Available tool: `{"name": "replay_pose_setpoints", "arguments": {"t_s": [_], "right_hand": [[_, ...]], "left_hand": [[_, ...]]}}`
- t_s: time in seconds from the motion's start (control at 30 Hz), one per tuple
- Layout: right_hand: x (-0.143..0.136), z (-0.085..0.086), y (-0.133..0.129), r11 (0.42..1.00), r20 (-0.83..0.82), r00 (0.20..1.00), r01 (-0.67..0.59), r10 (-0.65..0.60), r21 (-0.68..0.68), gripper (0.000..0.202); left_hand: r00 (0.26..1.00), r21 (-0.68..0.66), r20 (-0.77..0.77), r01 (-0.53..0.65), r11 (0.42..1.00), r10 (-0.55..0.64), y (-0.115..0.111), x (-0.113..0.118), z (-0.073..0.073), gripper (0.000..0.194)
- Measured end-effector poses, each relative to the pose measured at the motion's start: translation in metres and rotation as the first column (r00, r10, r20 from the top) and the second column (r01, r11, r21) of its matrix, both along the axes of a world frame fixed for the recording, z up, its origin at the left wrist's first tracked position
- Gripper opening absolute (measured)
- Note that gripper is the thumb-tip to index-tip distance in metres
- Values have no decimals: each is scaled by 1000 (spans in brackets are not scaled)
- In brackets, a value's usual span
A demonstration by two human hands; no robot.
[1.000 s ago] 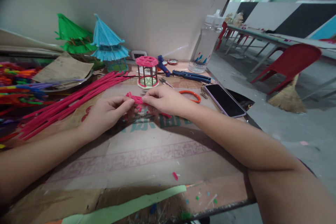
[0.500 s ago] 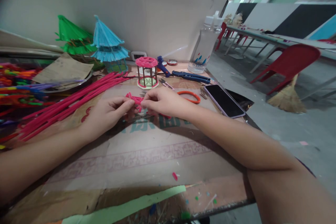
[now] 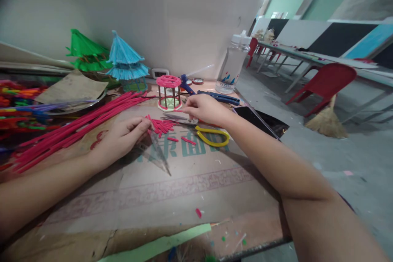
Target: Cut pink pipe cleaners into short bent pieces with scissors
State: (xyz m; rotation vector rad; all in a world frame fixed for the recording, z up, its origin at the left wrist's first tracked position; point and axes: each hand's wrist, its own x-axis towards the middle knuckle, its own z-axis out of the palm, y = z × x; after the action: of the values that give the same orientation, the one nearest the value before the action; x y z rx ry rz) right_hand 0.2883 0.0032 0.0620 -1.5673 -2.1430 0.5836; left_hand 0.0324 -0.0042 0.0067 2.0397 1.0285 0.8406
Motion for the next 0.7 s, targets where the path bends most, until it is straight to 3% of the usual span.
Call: {"name": "replay_pose_setpoints", "arguments": {"t_s": [0.1, 0.2, 0.3, 0.4, 0.47, 0.57, 0.7], "right_hand": [[-16, -4, -11, 998, -5, 998, -65, 65, 9, 19], [-32, -12, -21, 996, -120, 989, -79, 83, 38, 17], [-43, -23, -28, 995, -236, 967, -97, 100, 24, 18], [-51, -35, -32, 994, -277, 956, -105, 100, -5, 19], [-55, -40, -34, 991, -326, 942, -108, 77, -76, 19], [-58, -45, -35, 981, -393, 918, -126, 58, -151, 19], [-58, -41, -35, 988, -362, 927, -133, 99, -73, 20]], "left_hand": [[990, -8, -135, 40, 999, -41, 3, 0, -1, 41], [979, 95, -201, 51, 994, -31, 4, 1, -2, 32], [992, 190, -125, 57, 980, -33, 3, 1, -2, 24], [1000, 193, 2, 29, 981, -30, 0, -1, -2, 25], [998, 118, 64, 10, 993, -18, -1, -2, -4, 23], [981, -112, 192, 30, 993, -8, 1, -1, -5, 27], [953, -288, 304, 106, 952, -15, 7, 2, -5, 30]]}}
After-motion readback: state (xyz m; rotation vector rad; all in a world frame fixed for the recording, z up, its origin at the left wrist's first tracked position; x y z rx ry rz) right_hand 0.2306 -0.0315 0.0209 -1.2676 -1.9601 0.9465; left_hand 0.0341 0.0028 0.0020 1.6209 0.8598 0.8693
